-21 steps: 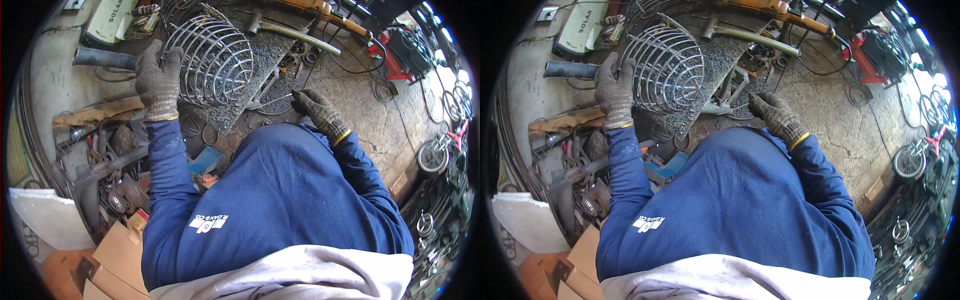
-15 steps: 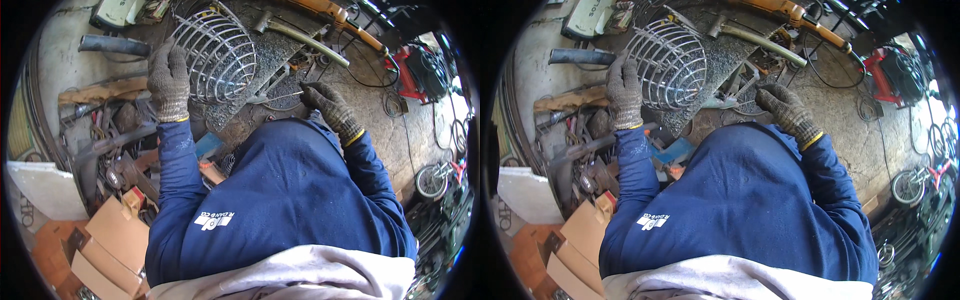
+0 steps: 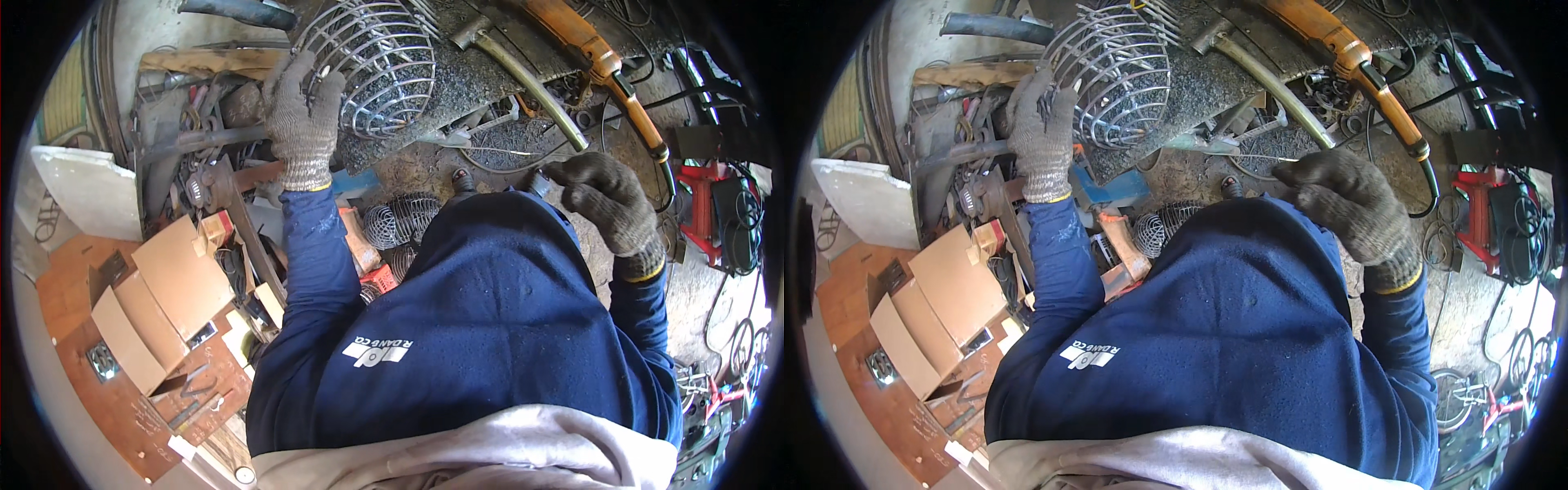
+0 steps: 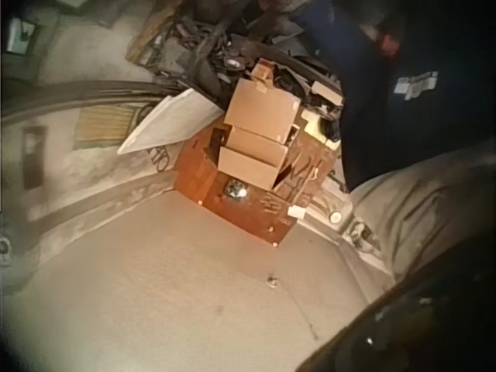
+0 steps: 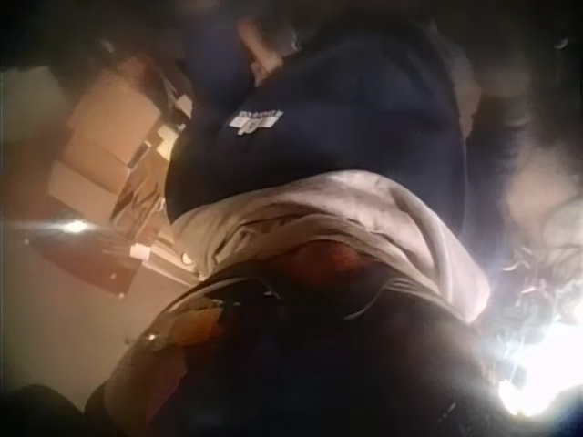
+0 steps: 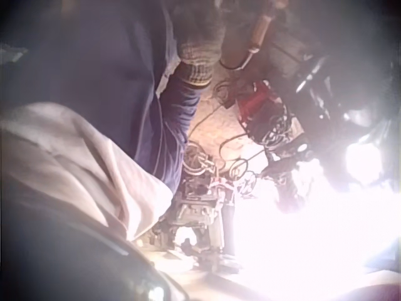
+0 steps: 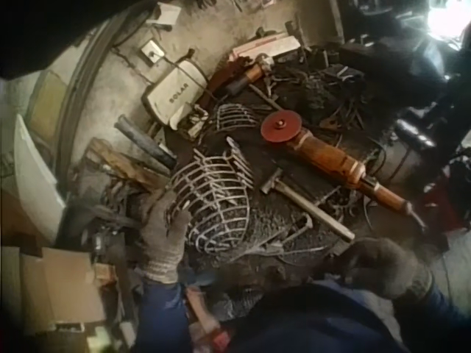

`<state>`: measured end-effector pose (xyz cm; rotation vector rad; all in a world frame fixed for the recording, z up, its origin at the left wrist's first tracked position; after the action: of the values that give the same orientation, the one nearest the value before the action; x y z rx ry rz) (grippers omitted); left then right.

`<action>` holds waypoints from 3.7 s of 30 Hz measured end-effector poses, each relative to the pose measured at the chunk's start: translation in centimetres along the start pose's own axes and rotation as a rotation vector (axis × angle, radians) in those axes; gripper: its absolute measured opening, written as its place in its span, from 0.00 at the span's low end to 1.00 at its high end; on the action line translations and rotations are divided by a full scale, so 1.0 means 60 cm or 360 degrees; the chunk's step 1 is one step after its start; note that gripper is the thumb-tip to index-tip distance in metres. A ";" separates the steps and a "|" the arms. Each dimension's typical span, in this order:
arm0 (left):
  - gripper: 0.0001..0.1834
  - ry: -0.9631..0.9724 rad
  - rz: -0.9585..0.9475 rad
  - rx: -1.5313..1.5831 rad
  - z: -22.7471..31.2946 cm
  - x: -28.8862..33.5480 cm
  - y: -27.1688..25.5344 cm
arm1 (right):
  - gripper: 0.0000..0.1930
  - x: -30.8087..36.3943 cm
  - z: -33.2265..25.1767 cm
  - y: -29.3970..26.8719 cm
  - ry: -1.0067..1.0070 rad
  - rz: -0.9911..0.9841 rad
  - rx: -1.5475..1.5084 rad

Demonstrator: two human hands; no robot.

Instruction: The person welds a metal cage-like structure using a hand-held welder, then taps the joints with a hammer. They later use an angle grinder on the metal, producing sparks, while wearing gloves.

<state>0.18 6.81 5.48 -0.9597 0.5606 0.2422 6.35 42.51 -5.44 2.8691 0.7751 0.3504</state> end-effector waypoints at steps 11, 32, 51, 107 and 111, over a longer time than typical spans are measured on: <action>0.51 -0.0327 -0.0412 -0.0444 0.056 0.047 0.050 | 0.07 0.052 -0.037 -0.225 -0.0324 0.0761 -0.0132; 0.45 -0.0422 -0.0539 -0.0455 0.051 0.037 0.113 | 0.23 0.111 -0.038 -0.519 -0.0275 0.2188 0.0552; 0.48 -0.0280 -0.0638 -0.0572 0.063 0.012 0.100 | 0.26 0.129 -0.119 -0.687 -0.0441 0.2838 0.2799; 0.64 0.0362 -0.0723 -0.0338 0.005 0.040 0.113 | 0.34 -0.079 0.287 0.223 0.0081 0.0320 -0.0347; 0.63 0.0203 -0.0724 -0.0228 -0.009 0.042 0.117 | 0.35 -0.081 0.290 0.222 0.0072 0.0310 -0.0191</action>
<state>-0.95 10.20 -1.13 -1.2200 0.4299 -0.1900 13.16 27.22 -20.37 2.8370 0.4639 0.4701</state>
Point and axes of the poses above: each hand's wrist, its own x-axis away from the middle knuckle, its own y-axis out of the palm, z = x × y, the point moved 9 cm from there along -x, towards the middle knuckle, and after that the axes turned 12 degrees about x, right-handed, at the moved point
